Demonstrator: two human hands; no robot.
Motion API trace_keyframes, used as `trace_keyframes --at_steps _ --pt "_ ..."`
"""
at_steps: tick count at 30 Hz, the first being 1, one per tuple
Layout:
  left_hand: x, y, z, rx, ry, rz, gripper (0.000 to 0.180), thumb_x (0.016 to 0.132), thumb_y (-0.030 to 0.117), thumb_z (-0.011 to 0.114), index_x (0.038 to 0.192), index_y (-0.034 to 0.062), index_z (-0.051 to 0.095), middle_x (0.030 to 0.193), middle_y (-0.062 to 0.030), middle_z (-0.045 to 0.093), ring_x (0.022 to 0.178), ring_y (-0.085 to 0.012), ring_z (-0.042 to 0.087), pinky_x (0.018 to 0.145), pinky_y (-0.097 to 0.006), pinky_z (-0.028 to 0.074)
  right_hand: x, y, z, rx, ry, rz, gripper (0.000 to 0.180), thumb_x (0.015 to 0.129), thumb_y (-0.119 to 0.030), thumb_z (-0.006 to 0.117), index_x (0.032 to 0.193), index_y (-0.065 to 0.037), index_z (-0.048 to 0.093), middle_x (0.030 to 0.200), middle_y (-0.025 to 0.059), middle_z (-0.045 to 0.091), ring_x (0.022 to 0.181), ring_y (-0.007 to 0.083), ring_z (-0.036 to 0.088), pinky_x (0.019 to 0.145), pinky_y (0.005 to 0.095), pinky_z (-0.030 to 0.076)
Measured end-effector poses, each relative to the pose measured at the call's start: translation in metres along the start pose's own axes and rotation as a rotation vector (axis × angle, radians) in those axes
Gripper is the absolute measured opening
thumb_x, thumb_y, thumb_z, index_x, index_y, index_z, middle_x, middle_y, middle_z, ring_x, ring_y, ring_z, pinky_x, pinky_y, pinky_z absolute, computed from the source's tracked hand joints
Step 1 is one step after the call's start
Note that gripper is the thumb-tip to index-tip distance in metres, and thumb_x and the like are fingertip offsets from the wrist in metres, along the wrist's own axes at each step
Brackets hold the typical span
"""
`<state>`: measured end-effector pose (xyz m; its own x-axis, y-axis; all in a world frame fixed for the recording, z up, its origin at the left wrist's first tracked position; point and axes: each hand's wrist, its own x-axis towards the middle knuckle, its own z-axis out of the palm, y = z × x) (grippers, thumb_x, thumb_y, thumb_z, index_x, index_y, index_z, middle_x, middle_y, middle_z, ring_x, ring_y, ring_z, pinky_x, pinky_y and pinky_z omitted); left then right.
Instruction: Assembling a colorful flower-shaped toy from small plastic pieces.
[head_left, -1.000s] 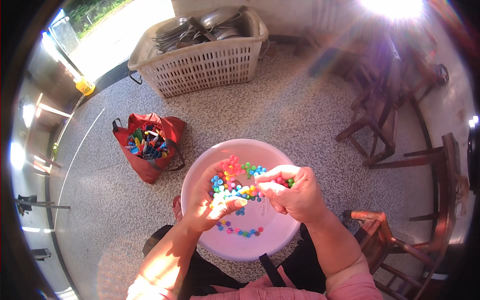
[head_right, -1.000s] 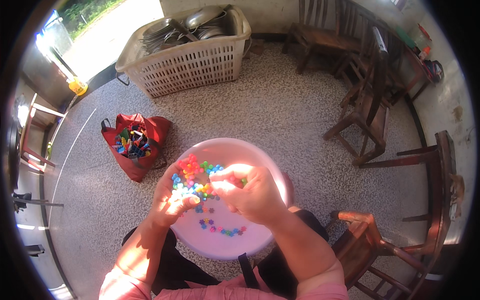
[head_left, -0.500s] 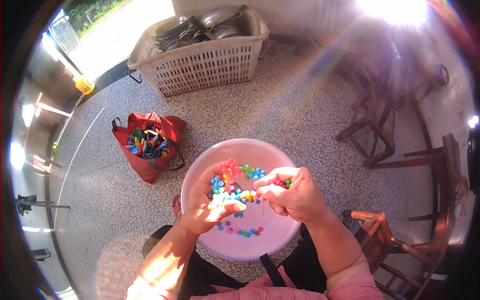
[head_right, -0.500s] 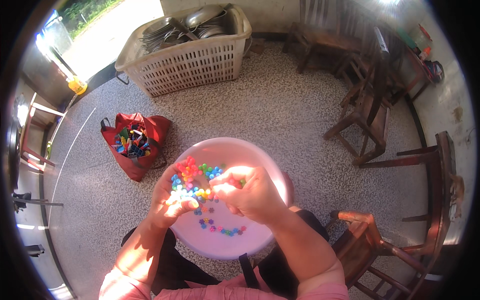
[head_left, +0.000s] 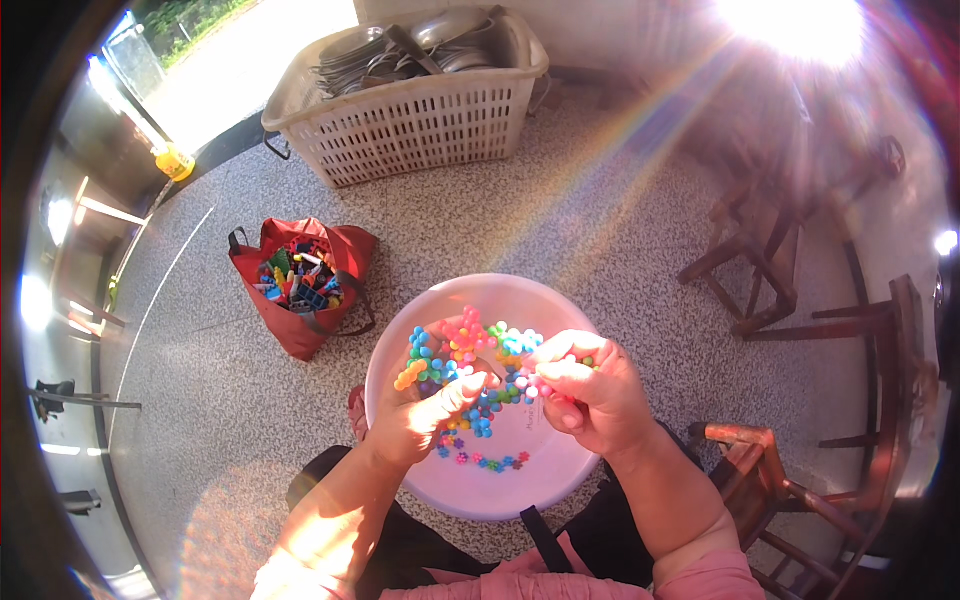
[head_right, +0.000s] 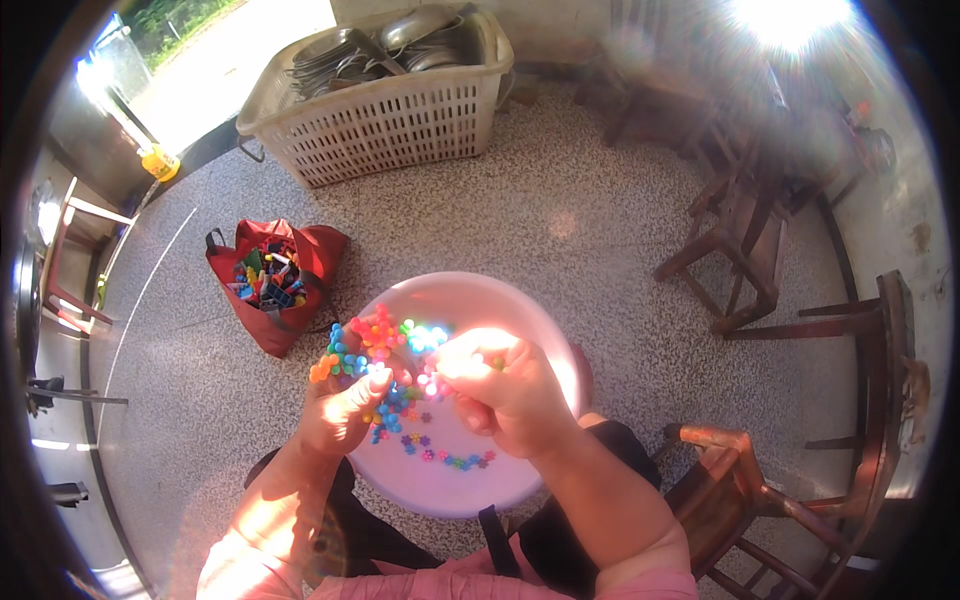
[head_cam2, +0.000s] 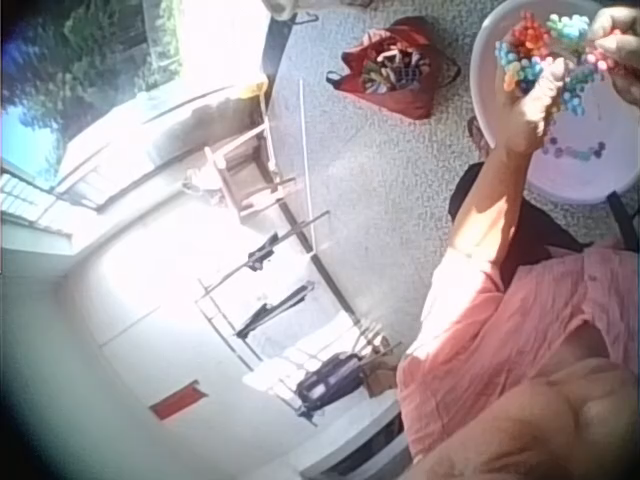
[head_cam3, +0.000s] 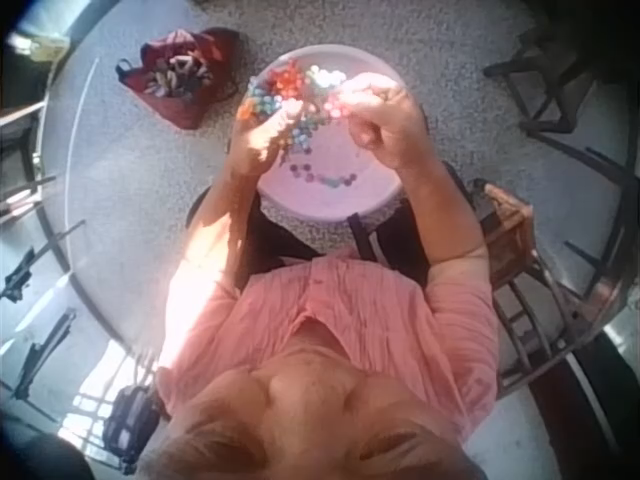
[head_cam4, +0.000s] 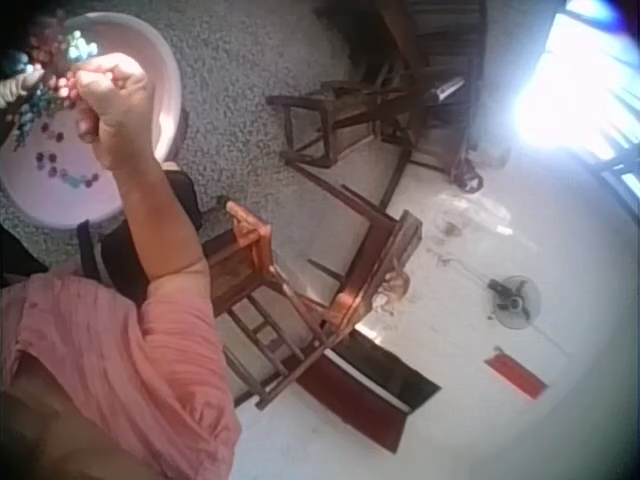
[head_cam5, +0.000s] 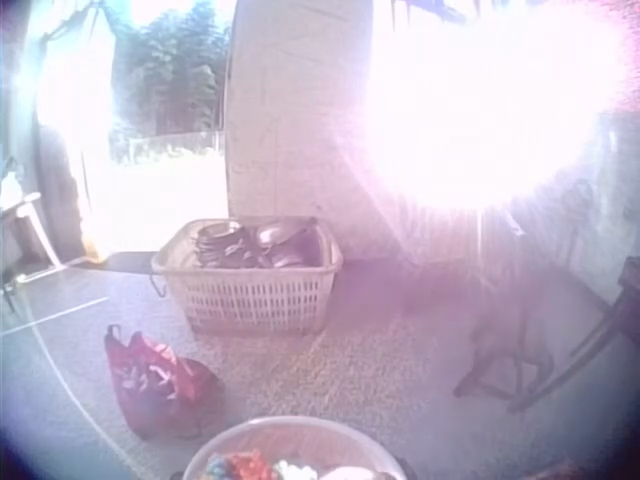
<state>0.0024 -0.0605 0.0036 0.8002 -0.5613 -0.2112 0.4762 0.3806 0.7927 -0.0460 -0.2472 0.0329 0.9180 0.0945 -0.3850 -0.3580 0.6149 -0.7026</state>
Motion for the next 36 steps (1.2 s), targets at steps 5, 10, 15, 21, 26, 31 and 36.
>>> trace_keyframes --at_steps 5,10,15,21,26,31,36 --pt "0.0 0.002 -0.001 0.051 -0.089 0.01 0.052 0.078 0.001 0.055 0.126 0.0034 0.034 0.099 -0.01 0.056 0.089 -0.0181 0.056 0.075 -0.031 0.047 0.002 -0.005 -0.011 0.427 -0.11 0.059 0.016 0.08 -0.006 0.049 0.094 -0.001 0.055 0.067 0.0064 0.053 0.047 0.0116 0.047 0.041 0.0221 0.036" --pt "-0.006 0.011 -0.006 0.147 -0.231 -0.036 0.053 0.081 0.005 0.05 0.13 0.0032 0.03 0.104 -0.0123 0.055 0.093 -0.0191 0.056 0.078 -0.03 0.046 0.004 -0.001 -0.017 0.485 -0.032 -0.015 0.014 0.079 -0.011 0.052 0.09 -0.003 0.055 0.077 0.0079 0.055 0.061 0.0192 0.056 0.045 0.0285 0.045" --pt "-0.002 0.013 0.002 0.158 -0.17 -0.102 0.055 0.083 0.005 0.047 0.133 0.0034 0.024 0.111 -0.0126 0.052 0.099 -0.0199 0.053 0.082 -0.03 0.045 0.003 -0.001 -0.013 0.219 -0.033 -0.079 0.012 0.077 -0.005 0.058 0.089 -0.002 0.059 0.072 0.0064 0.055 0.057 0.0143 0.054 0.044 0.0238 0.043" --pt "0.003 -0.008 0.005 0.351 -0.163 0.032 0.056 0.086 0.007 0.047 0.134 0.0042 0.019 0.114 -0.0122 0.051 0.107 -0.0204 0.049 0.088 -0.031 0.042 0.002 0.009 0.007 -0.818 -0.147 -0.326 0.039 0.075 -0.013 0.067 0.11 -0.001 0.057 0.073 -0.0007 0.059 0.057 0.003 0.046 0.052 0.018 0.04" --pt "0.006 -0.016 -0.001 0.997 -0.118 0.25 0.073 0.078 0.015 0.061 0.133 -0.0038 0.016 0.114 -0.0179 0.051 0.106 -0.0313 0.049 0.09 -0.04 0.039 0.003 0.017 0.005 -0.849 -0.168 -0.245 0.047 0.073 -0.015 0.069 0.115 -0.001 0.053 0.074 0.0028 0.06 0.061 0.0048 0.048 0.056 0.02 0.042" --pt "0.001 -0.017 -0.003 1.094 -0.13 0.255 0.08 0.074 0.015 0.065 0.133 -0.0044 0.015 0.113 -0.0214 0.05 0.106 -0.037 0.047 0.09 -0.043 0.037 0.003 0.013 0.012 -0.664 -0.226 -0.019 0.046 0.072 -0.014 0.07 0.113 -0.001 0.054 0.08 0.0035 0.059 0.066 0.0062 0.051 0.059 0.0202 0.044" --pt "-0.003 -0.011 -0.001 1.21 -0.144 0.323 0.086 0.068 0.003 0.065 0.135 -0.0028 0.01 0.124 -0.0224 0.04 0.112 -0.0327 0.045 0.091 -0.039 0.038 0.01 0.032 0.01 -0.705 -0.159 -0.216 0.037 0.072 -0.01 0.07 0.105 -0.002 0.057 0.077 0.0 0.057 0.066 0.0041 0.051 0.057 0.0193 0.044"
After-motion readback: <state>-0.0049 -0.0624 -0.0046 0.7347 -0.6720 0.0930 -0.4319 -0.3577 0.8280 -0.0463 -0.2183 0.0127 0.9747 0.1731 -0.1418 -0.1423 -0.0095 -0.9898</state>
